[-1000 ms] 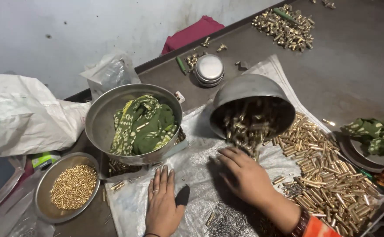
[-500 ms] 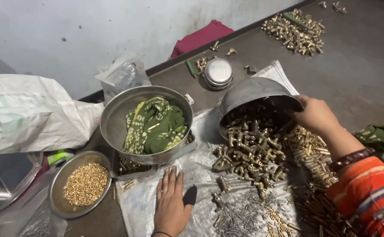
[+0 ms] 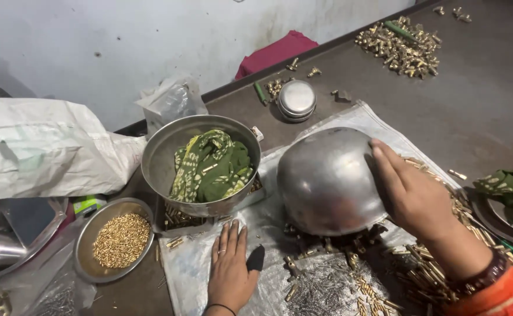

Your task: The person sits at a workbench covered with brass fittings and rubs each small brass component with a black abrasive pad, working one piece at a time and placing finished pieces onto a growing pile on the cloth. Near the end, the person moves blue packaged bars aside on the table.

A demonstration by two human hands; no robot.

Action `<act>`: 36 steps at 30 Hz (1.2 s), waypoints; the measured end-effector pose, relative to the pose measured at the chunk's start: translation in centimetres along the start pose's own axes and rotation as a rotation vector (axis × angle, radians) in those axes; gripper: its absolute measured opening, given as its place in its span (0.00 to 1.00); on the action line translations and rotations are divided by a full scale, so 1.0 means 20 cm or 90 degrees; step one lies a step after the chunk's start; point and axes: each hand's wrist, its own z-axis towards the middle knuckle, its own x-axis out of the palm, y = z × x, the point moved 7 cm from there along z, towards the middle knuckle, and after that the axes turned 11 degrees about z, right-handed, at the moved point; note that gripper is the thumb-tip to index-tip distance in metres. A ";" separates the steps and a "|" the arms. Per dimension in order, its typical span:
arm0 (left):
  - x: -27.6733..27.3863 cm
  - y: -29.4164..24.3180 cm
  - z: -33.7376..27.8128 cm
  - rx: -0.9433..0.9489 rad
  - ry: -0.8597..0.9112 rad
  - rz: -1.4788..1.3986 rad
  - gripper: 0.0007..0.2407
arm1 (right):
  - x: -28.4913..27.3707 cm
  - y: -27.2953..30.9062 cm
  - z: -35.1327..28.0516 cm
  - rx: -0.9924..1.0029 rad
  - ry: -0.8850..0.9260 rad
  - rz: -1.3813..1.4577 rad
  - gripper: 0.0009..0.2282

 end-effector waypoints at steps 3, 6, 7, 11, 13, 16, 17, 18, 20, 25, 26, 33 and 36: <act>-0.02 0.00 0.01 -0.002 0.023 0.009 0.39 | -0.11 0.05 0.01 -0.111 -0.154 0.040 0.27; 0.03 0.00 0.03 0.008 0.029 0.000 0.38 | -0.08 -0.05 0.01 -0.107 -0.229 0.027 0.30; 0.03 0.00 0.03 0.003 0.038 0.005 0.38 | -0.05 -0.15 0.03 -0.034 -0.262 0.059 0.29; -0.02 -0.02 0.01 -0.010 0.078 0.035 0.39 | 0.34 -0.73 0.02 0.270 -0.340 0.313 0.32; 0.04 0.00 0.03 -0.005 0.056 0.025 0.39 | 0.45 -0.88 0.08 0.422 -0.318 0.497 0.30; 0.02 0.00 0.02 0.001 0.025 0.009 0.38 | 0.67 -0.98 0.06 0.706 -0.236 0.809 0.24; -0.01 -0.01 0.02 0.002 0.013 0.000 0.38 | 0.76 -0.97 0.04 0.835 -0.180 0.934 0.19; -0.01 -0.01 0.02 -0.001 0.014 0.000 0.38 | 0.77 -0.95 0.03 0.836 -0.176 0.935 0.19; 0.00 0.00 0.01 -0.002 0.014 -0.006 0.38 | 0.79 -0.92 -0.01 0.866 -0.209 0.988 0.21; 0.04 0.02 0.03 0.019 -0.057 -0.031 0.36 | 0.83 -0.79 -0.24 0.692 -0.204 0.908 0.23; 0.04 0.02 0.02 0.024 -0.070 -0.033 0.36 | 0.81 -0.73 -0.28 0.650 -0.164 0.844 0.21; 0.06 0.03 0.02 0.032 -0.083 -0.041 0.39 | 0.84 -0.43 -0.10 0.549 0.104 0.670 0.19; 0.05 0.07 0.00 0.051 -0.160 -0.111 0.38 | 0.89 -0.31 -0.16 0.490 0.210 0.614 0.19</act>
